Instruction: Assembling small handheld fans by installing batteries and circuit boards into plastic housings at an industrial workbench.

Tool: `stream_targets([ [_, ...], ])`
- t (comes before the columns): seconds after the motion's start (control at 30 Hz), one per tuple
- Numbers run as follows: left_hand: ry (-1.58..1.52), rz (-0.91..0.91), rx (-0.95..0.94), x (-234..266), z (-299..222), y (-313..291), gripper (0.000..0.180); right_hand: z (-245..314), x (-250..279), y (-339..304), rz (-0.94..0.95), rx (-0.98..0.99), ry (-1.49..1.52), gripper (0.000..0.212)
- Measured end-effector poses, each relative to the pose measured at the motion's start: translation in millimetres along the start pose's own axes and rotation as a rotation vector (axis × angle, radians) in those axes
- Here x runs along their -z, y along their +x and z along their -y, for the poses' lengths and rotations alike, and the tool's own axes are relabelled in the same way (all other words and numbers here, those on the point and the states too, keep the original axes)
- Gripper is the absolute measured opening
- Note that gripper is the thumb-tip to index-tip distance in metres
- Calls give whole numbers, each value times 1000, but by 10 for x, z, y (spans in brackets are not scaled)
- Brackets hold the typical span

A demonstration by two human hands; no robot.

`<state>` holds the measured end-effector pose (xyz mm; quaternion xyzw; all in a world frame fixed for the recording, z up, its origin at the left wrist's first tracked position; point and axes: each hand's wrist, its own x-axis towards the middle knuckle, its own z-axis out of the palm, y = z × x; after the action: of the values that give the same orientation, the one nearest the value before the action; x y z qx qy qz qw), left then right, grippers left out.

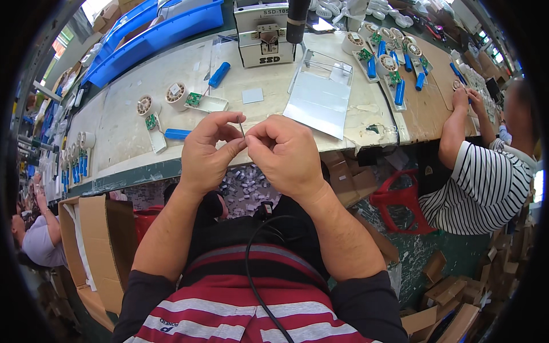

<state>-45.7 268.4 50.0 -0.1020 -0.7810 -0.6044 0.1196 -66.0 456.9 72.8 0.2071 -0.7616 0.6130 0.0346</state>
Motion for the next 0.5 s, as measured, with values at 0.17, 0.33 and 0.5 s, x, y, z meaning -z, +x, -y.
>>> stream_targets([
  [0.17,14,-48,-87,-39,14,4,41,6,-24,-12,-12,-3,1,8],
  [0.33,-104,-17,-6,-53,-9,-10,40,-35,-45,-24,7,-106,183,7],
  [0.5,-228,3,36,-41,20,-21,39,-90,-64,-12,18,-68,217,5],
])
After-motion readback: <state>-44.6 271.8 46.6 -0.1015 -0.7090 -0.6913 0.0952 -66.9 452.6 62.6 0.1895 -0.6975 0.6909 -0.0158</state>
